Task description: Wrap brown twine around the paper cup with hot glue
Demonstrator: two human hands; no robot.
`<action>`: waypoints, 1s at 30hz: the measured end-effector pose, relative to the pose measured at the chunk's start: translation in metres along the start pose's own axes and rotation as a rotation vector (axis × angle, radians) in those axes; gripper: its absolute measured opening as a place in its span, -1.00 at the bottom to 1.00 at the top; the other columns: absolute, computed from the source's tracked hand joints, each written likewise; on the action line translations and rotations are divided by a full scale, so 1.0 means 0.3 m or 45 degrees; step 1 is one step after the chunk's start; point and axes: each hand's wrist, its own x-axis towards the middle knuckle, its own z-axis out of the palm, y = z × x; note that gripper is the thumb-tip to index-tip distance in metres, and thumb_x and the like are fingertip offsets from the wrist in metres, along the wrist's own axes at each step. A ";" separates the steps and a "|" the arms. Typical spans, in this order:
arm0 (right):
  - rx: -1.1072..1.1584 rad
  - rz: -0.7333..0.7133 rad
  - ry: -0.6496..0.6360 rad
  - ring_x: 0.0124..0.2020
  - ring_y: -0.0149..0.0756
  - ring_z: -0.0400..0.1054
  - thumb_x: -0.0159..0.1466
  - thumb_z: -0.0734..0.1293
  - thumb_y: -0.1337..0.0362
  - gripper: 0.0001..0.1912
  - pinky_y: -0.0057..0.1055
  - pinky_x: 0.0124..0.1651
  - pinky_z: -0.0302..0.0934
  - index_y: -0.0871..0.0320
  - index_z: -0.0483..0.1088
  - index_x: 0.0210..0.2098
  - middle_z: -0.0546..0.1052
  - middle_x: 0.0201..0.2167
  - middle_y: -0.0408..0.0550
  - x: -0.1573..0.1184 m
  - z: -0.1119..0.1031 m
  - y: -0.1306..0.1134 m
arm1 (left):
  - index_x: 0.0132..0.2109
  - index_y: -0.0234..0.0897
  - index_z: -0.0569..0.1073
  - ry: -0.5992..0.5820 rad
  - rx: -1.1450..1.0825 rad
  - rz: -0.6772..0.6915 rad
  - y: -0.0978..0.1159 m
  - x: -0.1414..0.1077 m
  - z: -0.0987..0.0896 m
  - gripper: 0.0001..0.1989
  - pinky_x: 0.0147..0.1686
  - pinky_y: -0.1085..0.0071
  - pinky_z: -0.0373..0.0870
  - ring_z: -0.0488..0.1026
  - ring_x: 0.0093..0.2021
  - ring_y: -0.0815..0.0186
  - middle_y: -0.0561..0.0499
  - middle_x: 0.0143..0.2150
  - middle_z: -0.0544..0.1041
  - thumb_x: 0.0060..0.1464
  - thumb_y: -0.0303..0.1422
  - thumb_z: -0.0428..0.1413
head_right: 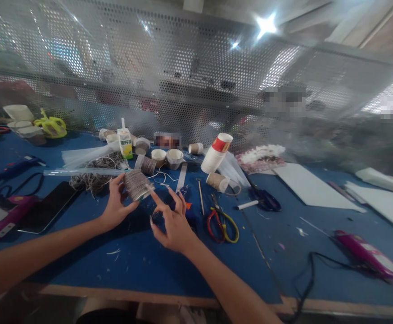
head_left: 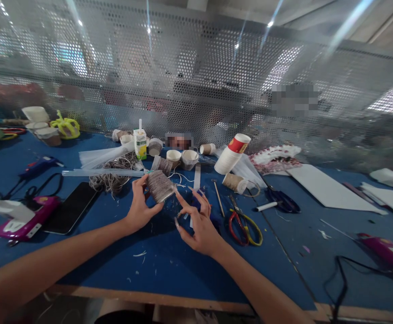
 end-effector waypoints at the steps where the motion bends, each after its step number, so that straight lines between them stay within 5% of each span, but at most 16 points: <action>1: -0.005 0.002 0.023 0.38 0.05 -0.22 0.20 0.27 0.34 -0.73 0.27 0.27 -0.16 0.04 0.16 -0.12 0.28 0.26 0.02 0.001 -0.002 0.002 | 0.25 -0.09 -0.01 -0.013 0.001 0.001 -0.001 0.001 -0.001 -0.21 0.05 0.12 0.41 0.20 0.15 0.10 -0.10 0.11 0.05 -0.08 -0.36 0.20; 8: -0.034 -0.006 0.324 0.18 0.01 0.18 0.25 0.32 0.26 -0.56 0.05 0.15 0.09 0.08 0.09 0.06 0.30 0.20 0.19 0.007 0.007 0.036 | 0.31 -0.09 0.00 -0.276 -0.003 0.018 0.025 0.011 -0.011 -0.21 0.10 0.06 0.38 0.18 0.18 0.07 -0.13 0.10 0.09 -0.02 -0.35 0.15; 11: -0.086 -0.019 0.276 0.04 -0.04 0.29 0.30 0.29 0.20 -0.56 -0.05 0.04 0.17 0.08 0.10 0.12 0.42 0.05 0.15 0.003 0.014 0.051 | 0.33 -0.11 0.01 -0.444 -0.003 0.062 0.031 0.012 -0.015 -0.22 0.14 0.06 0.34 0.17 0.20 0.06 -0.14 0.12 0.11 -0.02 -0.38 0.13; 15: -0.180 -0.007 0.147 -0.15 -0.07 0.32 0.34 0.25 0.18 -0.80 -0.13 -0.09 0.19 0.10 0.29 -0.08 0.49 -0.22 0.07 0.004 0.012 0.058 | 0.32 -0.10 0.04 -0.578 0.071 0.077 0.028 0.013 -0.018 -0.20 0.17 0.03 0.30 0.16 0.22 0.05 -0.13 0.16 0.08 -0.05 -0.44 0.13; 24: -0.004 -0.145 -0.002 -0.33 -0.22 0.33 0.36 0.15 0.36 -0.88 -0.26 -0.20 0.27 0.12 0.30 -0.24 0.45 -0.41 -0.04 0.011 0.017 0.047 | 0.31 -0.07 0.03 -0.379 0.143 0.064 0.020 0.014 -0.011 -0.20 0.09 0.04 0.37 0.13 0.23 0.02 -0.13 0.15 0.06 -0.06 -0.45 0.14; 30: 0.174 -0.067 -0.051 -0.29 -0.23 0.36 0.28 0.22 0.37 -0.91 -0.25 -0.15 0.32 0.10 0.27 -0.21 0.45 -0.33 -0.03 0.014 0.003 0.028 | 0.29 -0.08 0.09 -0.366 0.196 0.138 0.009 0.024 -0.012 -0.24 0.26 -0.08 0.11 0.02 0.31 0.01 -0.14 0.18 0.04 -0.08 -0.53 0.07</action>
